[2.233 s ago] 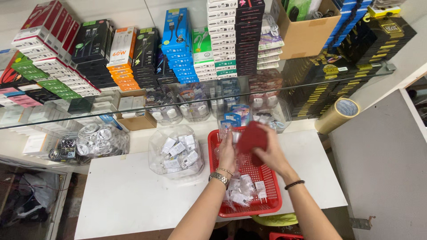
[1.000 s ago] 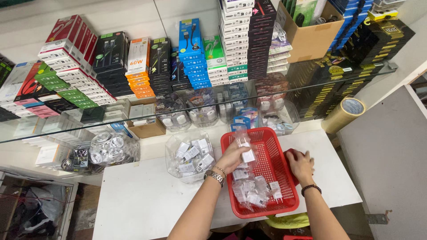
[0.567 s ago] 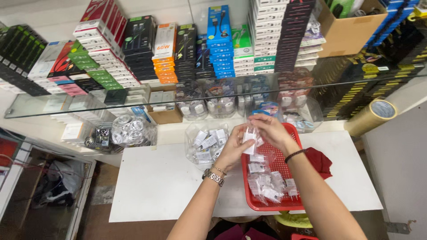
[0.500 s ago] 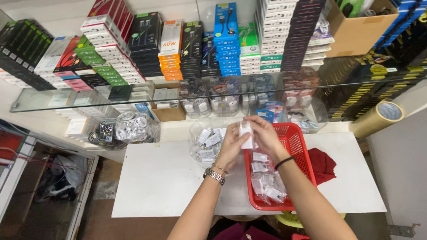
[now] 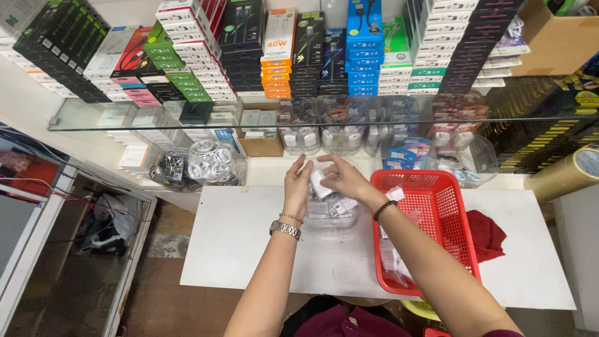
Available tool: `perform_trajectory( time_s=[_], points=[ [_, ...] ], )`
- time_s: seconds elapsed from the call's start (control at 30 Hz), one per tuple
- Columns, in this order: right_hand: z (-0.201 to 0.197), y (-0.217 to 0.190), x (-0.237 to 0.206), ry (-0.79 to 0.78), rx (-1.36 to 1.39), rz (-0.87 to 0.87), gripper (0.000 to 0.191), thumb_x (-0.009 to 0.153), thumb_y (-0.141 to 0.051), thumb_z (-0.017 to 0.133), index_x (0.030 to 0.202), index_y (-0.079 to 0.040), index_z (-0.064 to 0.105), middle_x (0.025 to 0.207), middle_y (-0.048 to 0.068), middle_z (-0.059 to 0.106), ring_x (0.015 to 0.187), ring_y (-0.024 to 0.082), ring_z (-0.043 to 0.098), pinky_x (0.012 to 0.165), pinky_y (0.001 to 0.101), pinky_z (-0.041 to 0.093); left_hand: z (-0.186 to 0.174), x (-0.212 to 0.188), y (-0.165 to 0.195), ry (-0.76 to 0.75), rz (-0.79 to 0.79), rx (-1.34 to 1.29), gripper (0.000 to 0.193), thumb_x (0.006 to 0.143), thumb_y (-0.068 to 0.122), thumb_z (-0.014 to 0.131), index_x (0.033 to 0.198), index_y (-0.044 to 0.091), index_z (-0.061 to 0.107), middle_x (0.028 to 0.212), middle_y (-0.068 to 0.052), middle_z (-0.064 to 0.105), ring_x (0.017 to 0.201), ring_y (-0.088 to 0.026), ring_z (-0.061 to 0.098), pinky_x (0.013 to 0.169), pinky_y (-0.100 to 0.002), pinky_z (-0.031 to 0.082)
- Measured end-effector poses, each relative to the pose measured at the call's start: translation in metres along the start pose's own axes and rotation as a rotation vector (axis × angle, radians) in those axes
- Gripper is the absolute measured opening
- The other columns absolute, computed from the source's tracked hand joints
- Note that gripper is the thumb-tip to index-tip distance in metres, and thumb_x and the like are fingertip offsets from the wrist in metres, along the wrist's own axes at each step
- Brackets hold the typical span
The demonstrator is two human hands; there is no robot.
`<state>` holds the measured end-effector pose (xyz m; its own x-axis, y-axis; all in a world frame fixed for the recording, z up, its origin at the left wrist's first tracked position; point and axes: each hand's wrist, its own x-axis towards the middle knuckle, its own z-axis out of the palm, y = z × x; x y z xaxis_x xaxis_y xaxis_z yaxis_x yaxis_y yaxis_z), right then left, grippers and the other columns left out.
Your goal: The person wipes small plastic-wrapped electronic accessories with a red cloth, picking items one at a time from a red basket and placing them into a clear plastic container. They occasionally rearrange items in the basket and continue wiping more pieces from the pile.
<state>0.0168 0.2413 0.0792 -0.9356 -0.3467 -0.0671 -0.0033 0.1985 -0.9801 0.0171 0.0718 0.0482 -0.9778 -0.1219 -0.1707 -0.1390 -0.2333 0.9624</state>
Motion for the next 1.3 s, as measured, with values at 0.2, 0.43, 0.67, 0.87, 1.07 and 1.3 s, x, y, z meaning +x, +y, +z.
perform_trajectory(
  time_s=[0.2, 0.43, 0.67, 0.87, 1.07, 1.3],
  points=[
    [0.037, 0.046, 0.021, -0.304, -0.649, 0.102, 0.043, 0.069, -0.011, 0.081, 0.110, -0.008, 0.070, 0.106, 0.012, 0.075, 0.099, 0.027, 0.072, 0.088, 0.0359, 0.057, -0.027, 0.010, 0.010, 0.042, -0.080, 0.072, 0.039, 0.098, 0.027, 0.061, 0.133, 0.011, 0.063, 0.142, -0.011, 0.060, 0.129, -0.020, 0.056, 0.102, -0.035, 0.046],
    [0.071, 0.054, 0.010, -0.208, -0.798, -0.029, 0.025, 0.071, -0.010, 0.077, 0.096, -0.010, 0.078, 0.106, 0.014, 0.072, 0.100, 0.030, 0.069, 0.088, 0.0393, 0.055, -0.008, -0.008, 0.005, 0.168, 0.083, 0.266, 0.027, 0.099, 0.020, 0.060, 0.120, 0.009, 0.073, 0.122, -0.011, 0.069, 0.110, -0.022, 0.061, 0.094, -0.036, 0.049],
    [-0.038, 0.026, -0.031, 0.117, -0.211, -0.173, 0.028, 0.093, -0.020, 0.068, 0.115, -0.004, 0.071, 0.107, 0.010, 0.077, 0.097, 0.021, 0.072, 0.084, 0.0365, 0.056, 0.045, -0.023, -0.001, 0.007, 0.306, 0.239, 0.020, 0.103, 0.012, 0.055, 0.113, 0.003, 0.070, 0.107, -0.008, 0.073, 0.098, -0.016, 0.069, 0.083, -0.030, 0.056],
    [-0.112, 0.101, -0.095, 0.458, -0.500, 0.240, 0.023, 0.094, -0.023, 0.067, 0.107, -0.007, 0.077, 0.103, 0.015, 0.080, 0.095, 0.026, 0.077, 0.084, 0.0369, 0.059, 0.110, -0.048, -0.067, -0.378, 0.140, 0.101, 0.019, 0.108, 0.012, 0.051, 0.116, 0.001, 0.065, 0.097, -0.011, 0.074, 0.085, -0.016, 0.072, 0.076, -0.029, 0.061],
    [-0.062, 0.147, -0.120, 0.156, -0.968, 0.292, 0.045, 0.079, -0.020, 0.075, 0.122, -0.013, 0.068, 0.121, 0.016, 0.067, 0.117, 0.032, 0.061, 0.098, 0.0443, 0.051, 0.107, -0.067, -0.118, -0.481, -0.032, 0.237, 0.021, 0.104, 0.012, 0.054, 0.120, 0.002, 0.065, 0.101, -0.009, 0.075, 0.087, -0.015, 0.073, 0.078, -0.029, 0.060],
    [-0.079, 0.085, -0.134, 0.123, -0.902, 0.077, 0.048, 0.072, -0.011, 0.079, 0.119, -0.014, 0.069, 0.130, 0.008, 0.064, 0.128, 0.031, 0.052, 0.106, 0.0474, 0.041, 0.092, -0.069, -0.100, -0.361, 0.240, 0.761, 0.037, 0.090, 0.018, 0.072, 0.123, 0.004, 0.066, 0.105, -0.012, 0.077, 0.094, -0.020, 0.073, 0.081, -0.035, 0.057]
  ],
)
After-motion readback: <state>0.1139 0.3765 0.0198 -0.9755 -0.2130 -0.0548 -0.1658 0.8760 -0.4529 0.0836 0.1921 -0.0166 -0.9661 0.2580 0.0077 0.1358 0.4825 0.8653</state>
